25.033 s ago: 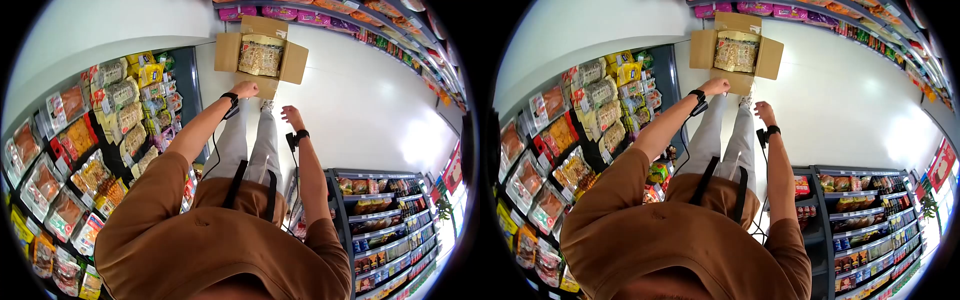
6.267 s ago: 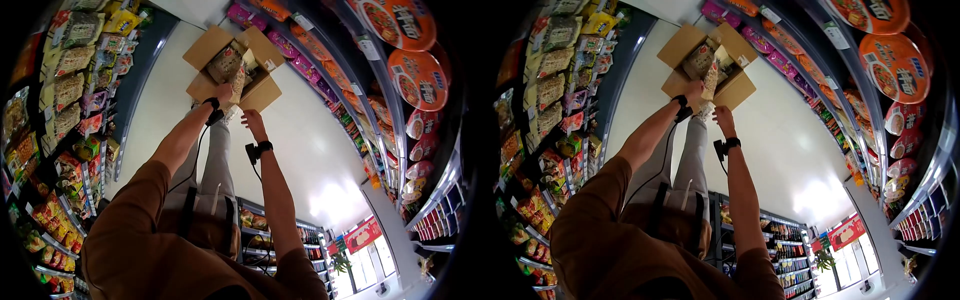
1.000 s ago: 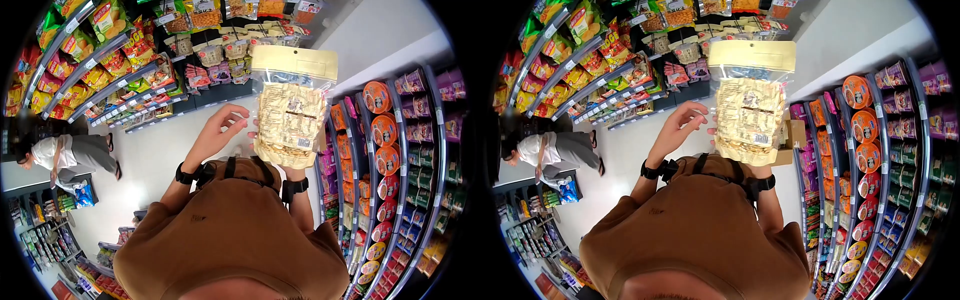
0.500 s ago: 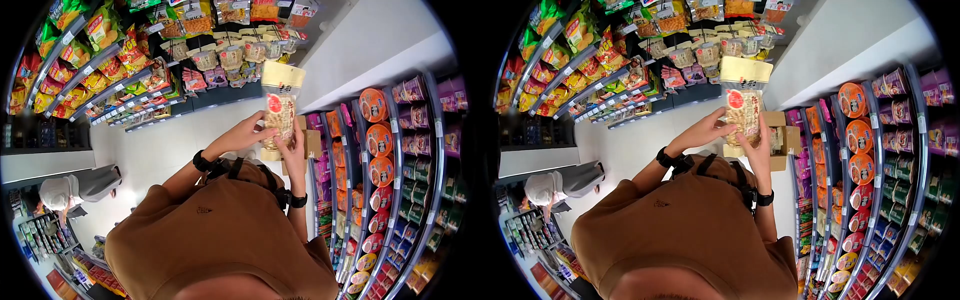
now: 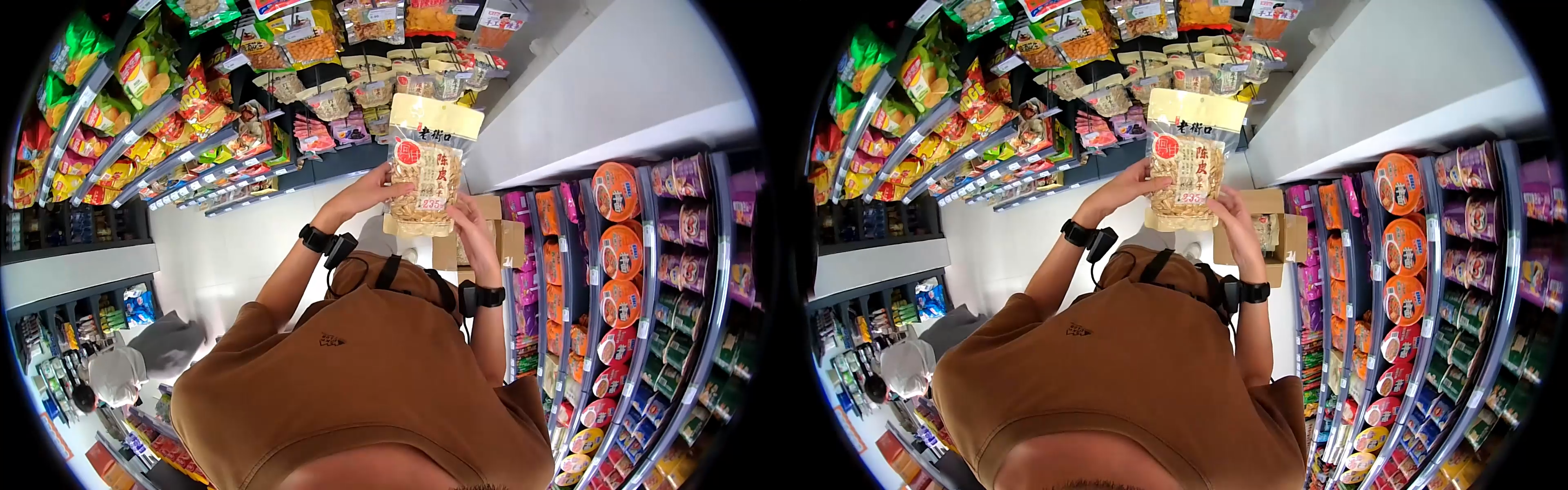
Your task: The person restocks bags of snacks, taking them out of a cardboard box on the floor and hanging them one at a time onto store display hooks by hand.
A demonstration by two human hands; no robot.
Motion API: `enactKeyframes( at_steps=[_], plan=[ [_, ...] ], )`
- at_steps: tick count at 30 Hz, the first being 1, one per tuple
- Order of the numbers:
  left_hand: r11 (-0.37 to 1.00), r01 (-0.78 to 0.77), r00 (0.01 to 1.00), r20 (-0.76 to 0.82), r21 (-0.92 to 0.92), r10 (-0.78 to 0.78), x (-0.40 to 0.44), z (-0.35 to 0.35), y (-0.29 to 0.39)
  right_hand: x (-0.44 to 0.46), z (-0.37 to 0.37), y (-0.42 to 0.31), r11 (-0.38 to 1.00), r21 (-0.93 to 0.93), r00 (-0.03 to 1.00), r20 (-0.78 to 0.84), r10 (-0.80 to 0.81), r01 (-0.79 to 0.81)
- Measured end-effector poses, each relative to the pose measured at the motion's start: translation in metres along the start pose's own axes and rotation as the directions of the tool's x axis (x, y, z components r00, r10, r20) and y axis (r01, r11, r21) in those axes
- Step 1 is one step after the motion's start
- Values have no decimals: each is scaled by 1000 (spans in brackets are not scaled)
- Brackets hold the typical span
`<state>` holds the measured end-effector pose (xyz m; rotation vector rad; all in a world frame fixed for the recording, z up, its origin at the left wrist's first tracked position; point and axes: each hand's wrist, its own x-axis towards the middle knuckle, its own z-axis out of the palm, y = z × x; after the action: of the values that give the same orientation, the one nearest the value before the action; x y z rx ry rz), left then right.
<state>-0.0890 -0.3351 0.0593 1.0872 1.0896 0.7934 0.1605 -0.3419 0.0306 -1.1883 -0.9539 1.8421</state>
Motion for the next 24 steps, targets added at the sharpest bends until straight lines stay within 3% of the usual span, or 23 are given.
enactKeyframes(
  at_steps=[8, 10, 14, 18, 20, 24],
  plan=[
    [949, 287, 950, 86, 131, -300, 129, -63, -26, 135, -32, 10, 978, -130, 986, -26, 164, -166],
    [931, 318, 933, 114, 181, -341, 171, -74, -47, 166, -51, 16, 916, -301, 964, -117, 239, -264],
    [852, 444, 862, 128, 277, -491, 259, -87, -86, 239, -95, 37, 931, -238, 960, -111, 258, -277],
    [829, 482, 824, 175, 284, -539, 293, -111, -101, 286, -104, 62, 905, -305, 953, -156, 261, -298],
    [814, 516, 833, 66, 265, -549, 304, -115, -100, 297, -104, 65, 902, -310, 950, -181, 253, -299],
    [817, 510, 795, 216, 271, -567, 323, -126, -96, 310, -106, 56, 876, -277, 916, -192, 353, -395]
  ],
)
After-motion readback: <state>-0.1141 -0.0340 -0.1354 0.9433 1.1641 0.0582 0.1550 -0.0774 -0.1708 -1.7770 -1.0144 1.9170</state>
